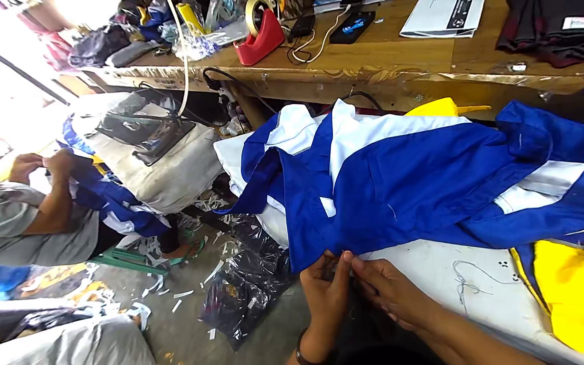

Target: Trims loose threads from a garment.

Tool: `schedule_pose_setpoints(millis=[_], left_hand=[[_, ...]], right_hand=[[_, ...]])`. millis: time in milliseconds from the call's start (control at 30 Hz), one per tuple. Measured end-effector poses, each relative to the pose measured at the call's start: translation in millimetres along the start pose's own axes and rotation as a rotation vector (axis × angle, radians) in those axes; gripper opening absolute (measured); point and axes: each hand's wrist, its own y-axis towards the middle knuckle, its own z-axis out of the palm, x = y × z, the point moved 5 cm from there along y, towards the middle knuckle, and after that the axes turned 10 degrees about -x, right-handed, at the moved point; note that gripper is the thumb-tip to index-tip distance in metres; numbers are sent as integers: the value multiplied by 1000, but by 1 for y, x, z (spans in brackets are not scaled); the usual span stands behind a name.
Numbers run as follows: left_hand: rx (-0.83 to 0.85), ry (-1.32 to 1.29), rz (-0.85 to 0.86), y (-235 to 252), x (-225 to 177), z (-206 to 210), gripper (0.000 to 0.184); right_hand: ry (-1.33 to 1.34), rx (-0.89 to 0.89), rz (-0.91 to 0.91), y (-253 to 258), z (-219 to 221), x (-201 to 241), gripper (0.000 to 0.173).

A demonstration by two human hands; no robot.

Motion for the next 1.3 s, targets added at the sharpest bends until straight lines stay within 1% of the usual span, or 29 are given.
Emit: schedule_pose_setpoints(millis=[133,200,300,367,567,700,800,933,1000,1100,1200,1300], left_hand=[[9,37,21,2,-1,-4,6],[39,92,96,4,-1,-7,11],[33,197,226,5,-2,-11,14],[34,273,276,5,-2,-12,17],[44,383,317,3,-6,-9,21],[31,382,351,-1,-6,-11,21],[53,311,290,0,-6,-11,21],[27,66,50,2,-4,-6,8],[7,-11,-18,0,-3,-2,4],[-24,-59,-15,-5,-1,1,5],[-53,-40,14,-6,0,1,7],[-16,1,43,-4,-1,-1,8]], right_hand=[[-11,-6,43,1,-2,0,44],[-26,25,58,0,-3,3,42],[-4,67,63,-2,-1,5,40],[8,74,59,-2,-1,5,41],[-99,-54,-84,0,-2,8,40],[-84,-69,-85,3,-2,7,40],[-106,-56,-120,5,-3,7,40],[-116,-37,-150,3,-2,6,39],[-98,-35,-150,2,-2,4,39],[-102,-40,-172,0,-2,-2,40],[-92,-45,-151,0,-1,-5,43],[-70,-45,-108,1,-3,-1,42]])
